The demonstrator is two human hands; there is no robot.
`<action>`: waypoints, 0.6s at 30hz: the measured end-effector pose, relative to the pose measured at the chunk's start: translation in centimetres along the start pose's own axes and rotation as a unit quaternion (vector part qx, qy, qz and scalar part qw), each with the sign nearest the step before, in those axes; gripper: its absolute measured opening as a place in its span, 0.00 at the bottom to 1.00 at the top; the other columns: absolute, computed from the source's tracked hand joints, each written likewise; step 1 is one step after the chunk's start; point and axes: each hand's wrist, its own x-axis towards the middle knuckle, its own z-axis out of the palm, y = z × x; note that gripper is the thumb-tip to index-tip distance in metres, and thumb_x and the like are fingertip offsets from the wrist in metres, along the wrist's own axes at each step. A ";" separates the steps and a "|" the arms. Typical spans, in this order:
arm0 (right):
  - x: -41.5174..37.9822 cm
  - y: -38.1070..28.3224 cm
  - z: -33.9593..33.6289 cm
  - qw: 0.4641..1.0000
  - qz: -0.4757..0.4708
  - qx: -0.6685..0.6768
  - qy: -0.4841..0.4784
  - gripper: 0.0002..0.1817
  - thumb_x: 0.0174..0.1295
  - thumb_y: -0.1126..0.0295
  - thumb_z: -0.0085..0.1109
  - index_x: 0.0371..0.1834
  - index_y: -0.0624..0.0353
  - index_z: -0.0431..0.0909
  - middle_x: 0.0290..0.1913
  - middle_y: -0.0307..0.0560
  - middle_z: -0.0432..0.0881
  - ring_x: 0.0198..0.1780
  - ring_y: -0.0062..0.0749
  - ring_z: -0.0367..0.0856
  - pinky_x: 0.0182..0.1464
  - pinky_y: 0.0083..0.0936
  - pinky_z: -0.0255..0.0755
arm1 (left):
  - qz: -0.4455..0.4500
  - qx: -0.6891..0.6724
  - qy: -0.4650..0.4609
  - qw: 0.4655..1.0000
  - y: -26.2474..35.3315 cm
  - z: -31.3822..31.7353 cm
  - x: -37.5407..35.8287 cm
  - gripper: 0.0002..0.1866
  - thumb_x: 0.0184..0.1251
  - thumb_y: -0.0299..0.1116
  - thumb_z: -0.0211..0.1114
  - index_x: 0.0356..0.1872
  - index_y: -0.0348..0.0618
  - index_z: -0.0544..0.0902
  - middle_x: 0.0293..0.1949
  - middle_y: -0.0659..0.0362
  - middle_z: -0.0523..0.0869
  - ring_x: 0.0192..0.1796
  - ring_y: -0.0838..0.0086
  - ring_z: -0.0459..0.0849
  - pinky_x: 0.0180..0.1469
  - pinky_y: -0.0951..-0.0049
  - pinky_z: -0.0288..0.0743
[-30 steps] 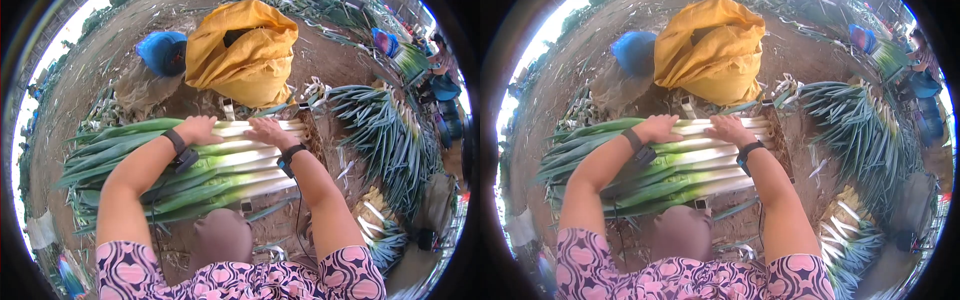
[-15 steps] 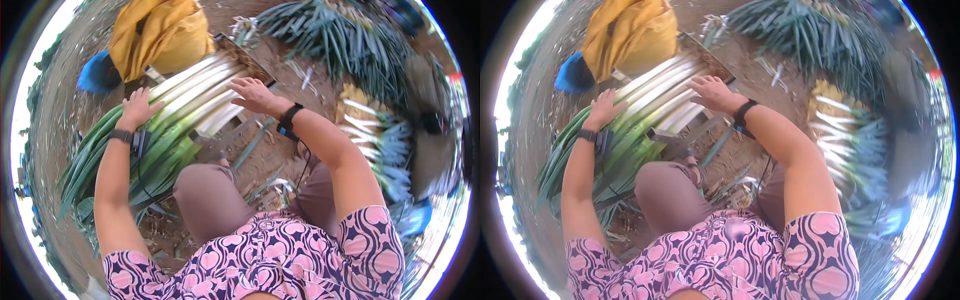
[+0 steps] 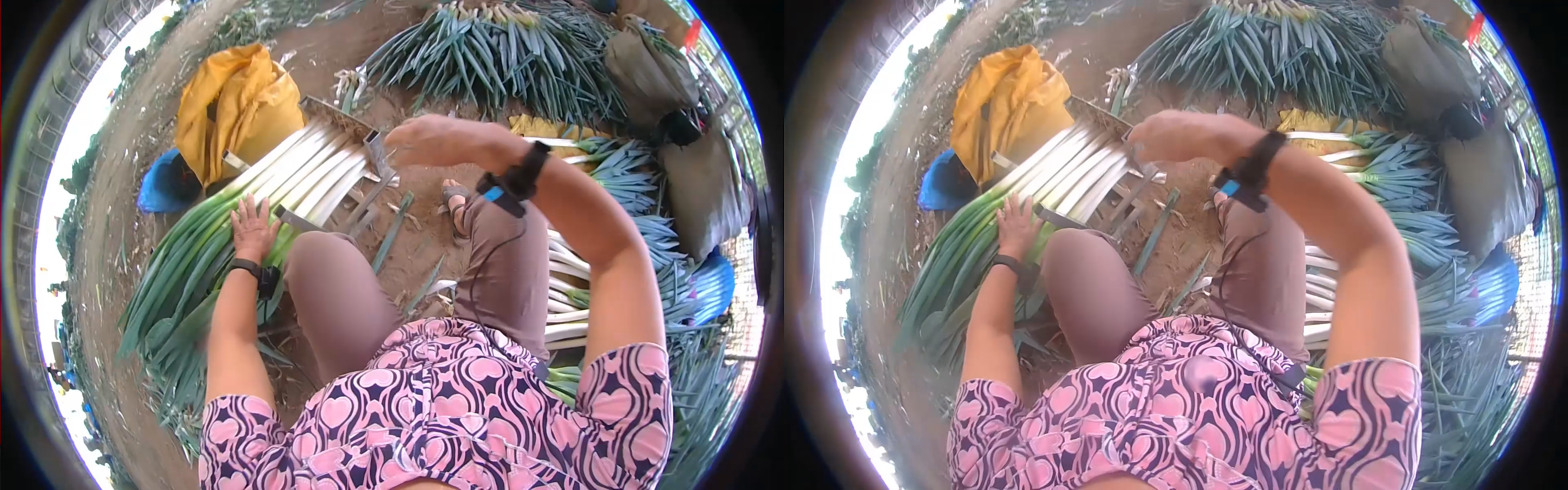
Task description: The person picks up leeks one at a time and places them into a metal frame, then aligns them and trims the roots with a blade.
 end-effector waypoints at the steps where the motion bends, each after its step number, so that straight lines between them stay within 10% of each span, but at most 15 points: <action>1: -2.1 0.3 -1.5 0.999 -0.006 -0.012 0.031 0.24 0.66 0.58 0.54 0.61 0.59 0.72 0.53 0.58 0.79 0.55 0.50 0.76 0.57 0.39 0.70 | -0.001 -0.003 0.012 1.000 -0.1 0.6 0.0 0.36 0.66 0.58 0.54 0.72 0.56 0.60 0.75 0.49 0.51 0.76 0.52 0.48 0.73 0.44 0.41; 8: -21.5 4.4 -5.3 0.955 0.190 0.115 0.195 0.21 0.68 0.59 0.53 0.58 0.60 0.75 0.46 0.53 0.83 0.45 0.36 0.81 0.50 0.30 0.74 | -0.003 -0.004 -0.004 1.000 2.8 0.9 -1.2 0.36 0.66 0.59 0.53 0.68 0.46 0.67 0.75 0.53 0.52 0.76 0.54 0.46 0.72 0.40 0.38; 11: -29.5 9.6 1.9 0.907 0.385 0.065 0.159 0.20 0.68 0.58 0.51 0.56 0.59 0.76 0.46 0.55 0.83 0.47 0.41 0.82 0.51 0.34 0.74 | 0.072 0.065 0.030 0.995 2.8 7.1 0.3 0.26 0.68 0.51 0.46 0.64 0.56 0.72 0.73 0.56 0.59 0.76 0.54 0.47 0.70 0.38 0.38; 14: -37.4 13.3 14.2 0.872 0.477 0.066 0.087 0.22 0.66 0.53 0.51 0.51 0.58 0.79 0.40 0.52 0.84 0.40 0.42 0.83 0.44 0.36 0.76 | 0.104 0.056 -0.055 0.991 4.3 -0.4 -1.2 0.25 0.66 0.44 0.47 0.65 0.61 0.72 0.72 0.66 0.63 0.75 0.51 0.50 0.69 0.37 0.39; 18: -43.6 10.2 27.3 0.639 0.605 0.438 0.187 0.17 0.66 0.55 0.52 0.43 0.58 0.80 0.36 0.42 0.82 0.31 0.26 0.79 0.31 0.25 0.74 | 0.126 0.095 0.015 0.987 2.9 4.7 -0.4 0.28 0.69 0.43 0.45 0.72 0.60 0.62 0.75 0.70 0.55 0.77 0.57 0.46 0.70 0.35 0.37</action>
